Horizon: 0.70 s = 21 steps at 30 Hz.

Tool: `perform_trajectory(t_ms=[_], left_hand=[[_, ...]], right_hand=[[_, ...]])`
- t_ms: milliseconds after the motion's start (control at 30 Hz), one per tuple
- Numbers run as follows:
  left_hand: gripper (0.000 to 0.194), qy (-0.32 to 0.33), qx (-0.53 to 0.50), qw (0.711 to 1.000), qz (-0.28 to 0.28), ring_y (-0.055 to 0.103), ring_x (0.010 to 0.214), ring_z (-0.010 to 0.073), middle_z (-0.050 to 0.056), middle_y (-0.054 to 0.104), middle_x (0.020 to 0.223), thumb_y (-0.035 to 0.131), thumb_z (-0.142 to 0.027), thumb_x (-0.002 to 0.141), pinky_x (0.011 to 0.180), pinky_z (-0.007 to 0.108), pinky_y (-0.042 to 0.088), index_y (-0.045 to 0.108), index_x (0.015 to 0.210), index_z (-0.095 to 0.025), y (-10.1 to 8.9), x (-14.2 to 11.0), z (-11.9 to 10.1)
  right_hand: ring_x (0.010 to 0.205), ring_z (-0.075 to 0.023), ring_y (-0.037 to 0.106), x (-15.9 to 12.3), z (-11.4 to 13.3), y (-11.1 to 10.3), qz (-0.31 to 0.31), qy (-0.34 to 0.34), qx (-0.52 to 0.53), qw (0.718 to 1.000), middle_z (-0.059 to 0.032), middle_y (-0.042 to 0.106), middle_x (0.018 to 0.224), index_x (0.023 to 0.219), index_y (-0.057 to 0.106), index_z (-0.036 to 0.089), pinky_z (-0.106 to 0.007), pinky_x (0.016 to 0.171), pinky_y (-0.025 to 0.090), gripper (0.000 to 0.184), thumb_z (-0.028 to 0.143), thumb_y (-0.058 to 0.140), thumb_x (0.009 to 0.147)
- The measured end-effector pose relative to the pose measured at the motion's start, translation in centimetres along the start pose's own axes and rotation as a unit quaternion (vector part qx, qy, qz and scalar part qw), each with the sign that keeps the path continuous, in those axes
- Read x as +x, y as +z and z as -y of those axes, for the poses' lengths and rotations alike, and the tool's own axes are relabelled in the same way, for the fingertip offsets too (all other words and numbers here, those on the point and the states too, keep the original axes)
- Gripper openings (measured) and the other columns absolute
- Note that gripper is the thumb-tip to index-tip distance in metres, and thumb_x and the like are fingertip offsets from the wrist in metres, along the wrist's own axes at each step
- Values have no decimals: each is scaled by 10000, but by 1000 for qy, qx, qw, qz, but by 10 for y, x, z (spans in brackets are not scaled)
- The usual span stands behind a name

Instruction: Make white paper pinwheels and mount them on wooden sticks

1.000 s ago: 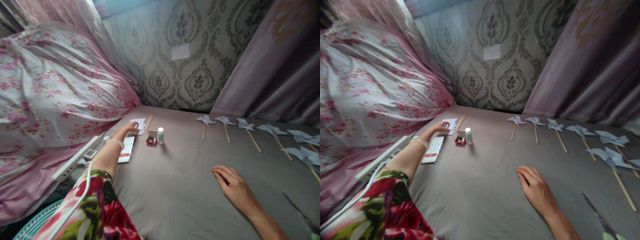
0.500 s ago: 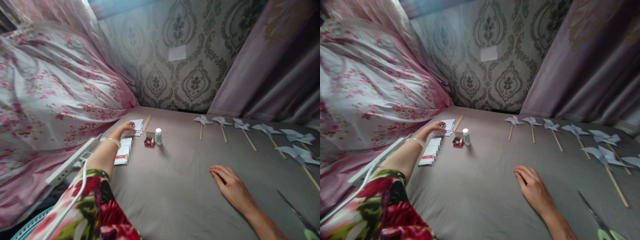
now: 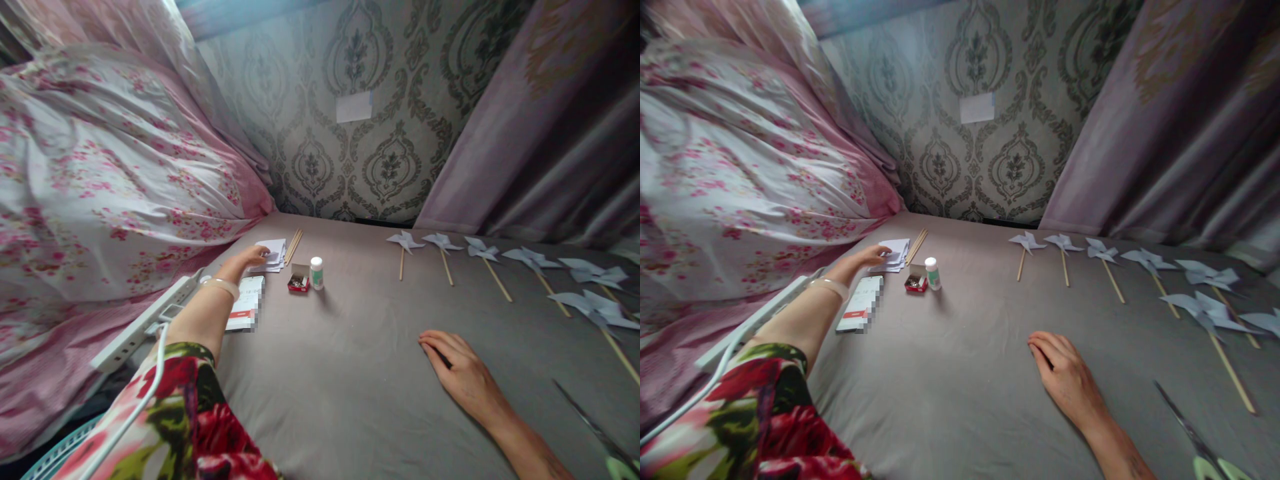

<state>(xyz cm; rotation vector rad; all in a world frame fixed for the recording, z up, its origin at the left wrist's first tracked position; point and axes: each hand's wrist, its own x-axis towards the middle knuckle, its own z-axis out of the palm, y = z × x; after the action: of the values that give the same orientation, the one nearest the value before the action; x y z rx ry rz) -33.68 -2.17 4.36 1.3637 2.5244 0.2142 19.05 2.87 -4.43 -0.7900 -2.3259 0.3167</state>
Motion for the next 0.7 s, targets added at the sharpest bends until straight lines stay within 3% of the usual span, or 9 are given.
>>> perform_trajectory(t_ms=[100,200,300,400,533,600,700], left_hand=[[339,-13,2,1000,-5,587,1020,228,83,583,1177,573,-339,877,852,415,509,567,1162,-157,6,1,0],[363,-32,-11,999,-31,586,1018,221,93,565,1198,558,-347,888,843,424,517,539,1198,-160,13,0,0],[372,-60,-40,994,-79,586,1017,215,96,562,1199,563,-350,885,844,426,517,533,1202,-159,17,-2,-3],[319,-97,-86,978,-162,589,1028,241,92,590,1164,572,-306,878,844,403,508,575,1157,-151,16,-6,-8],[283,-153,-164,916,-331,586,1063,278,149,652,1073,440,-115,885,854,350,452,633,1090,-91,2,-12,-20],[312,-171,-208,874,-405,592,1043,266,174,654,1067,384,-115,901,852,342,442,618,1096,-51,-9,-15,-29],[313,-171,-276,820,-472,604,983,222,172,659,1047,365,-143,921,831,307,455,584,1095,-3,-22,-18,-46]], right_hand=[[920,-229,626,0,0,0,1,2,1,1000,-82,687,967,930,667,201,-400,843,507,255,342,456,919],[913,-226,626,0,0,1,-3,-2,1,1000,-80,690,957,926,666,200,-395,835,510,252,339,455,922],[915,-224,623,1,-1,2,-4,-7,-1,1000,-79,690,960,930,660,197,-393,839,509,236,324,461,923],[928,-224,620,1,0,2,-2,-7,-1,1000,-80,689,971,930,659,196,-393,849,506,223,303,462,924],[928,-221,622,2,2,1,2,-4,-1,1000,-80,689,971,923,662,192,-392,851,509,222,281,459,922],[919,-219,625,3,4,1,-2,-2,1,1000,-80,691,963,916,668,193,-391,846,513,229,280,456,921],[912,-220,629,4,5,0,-7,-1,2,1000,-81,691,963,907,676,202,-396,841,517,241,280,448,920]])
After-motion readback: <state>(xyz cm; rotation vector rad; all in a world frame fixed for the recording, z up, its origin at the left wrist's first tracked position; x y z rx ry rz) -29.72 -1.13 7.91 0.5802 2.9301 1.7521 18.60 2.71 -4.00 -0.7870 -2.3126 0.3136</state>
